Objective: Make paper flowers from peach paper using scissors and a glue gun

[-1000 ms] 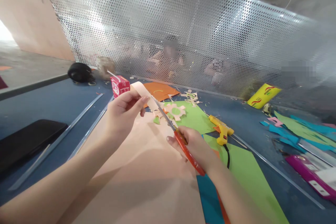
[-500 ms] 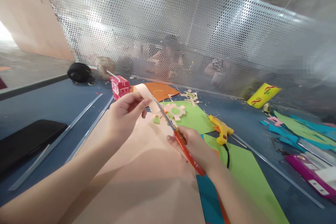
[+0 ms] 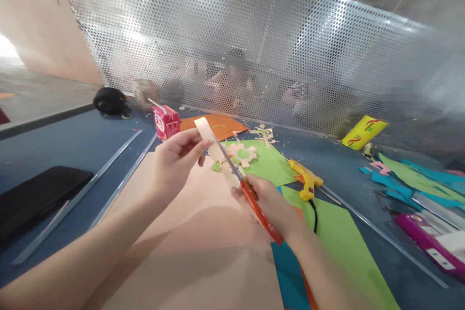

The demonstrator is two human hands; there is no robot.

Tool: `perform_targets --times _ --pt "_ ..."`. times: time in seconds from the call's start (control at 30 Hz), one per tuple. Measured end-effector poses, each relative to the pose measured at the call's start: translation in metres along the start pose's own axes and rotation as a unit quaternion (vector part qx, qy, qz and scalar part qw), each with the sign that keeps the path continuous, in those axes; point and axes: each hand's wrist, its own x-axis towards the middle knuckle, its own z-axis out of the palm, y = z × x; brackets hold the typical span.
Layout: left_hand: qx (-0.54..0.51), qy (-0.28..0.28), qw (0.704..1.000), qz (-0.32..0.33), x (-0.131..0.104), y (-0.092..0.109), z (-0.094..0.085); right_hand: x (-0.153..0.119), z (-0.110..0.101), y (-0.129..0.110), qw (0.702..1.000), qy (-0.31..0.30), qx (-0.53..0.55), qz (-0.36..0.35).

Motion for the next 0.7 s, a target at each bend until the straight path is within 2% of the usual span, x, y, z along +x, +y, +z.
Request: perform_targets --times 0.17,0.4,0.7 --pt "0.004 -0.02 1.0 0.009 0.0002 0.0006 -0.0004 -0.0003 -0.0002 -0.0012 0.999 0.012 -0.031 -0.003" --pt "0.021 -0.016 1.0 0.013 0.0002 0.0006 -0.0012 0.0007 -0.0004 -0.0046 0.999 0.012 -0.039 0.019" --pt "-0.004 -0.045 0.999 -0.009 -0.0043 0.0023 0.0024 0.0018 0.0022 0.0008 1.0 0.011 0.001 -0.009"
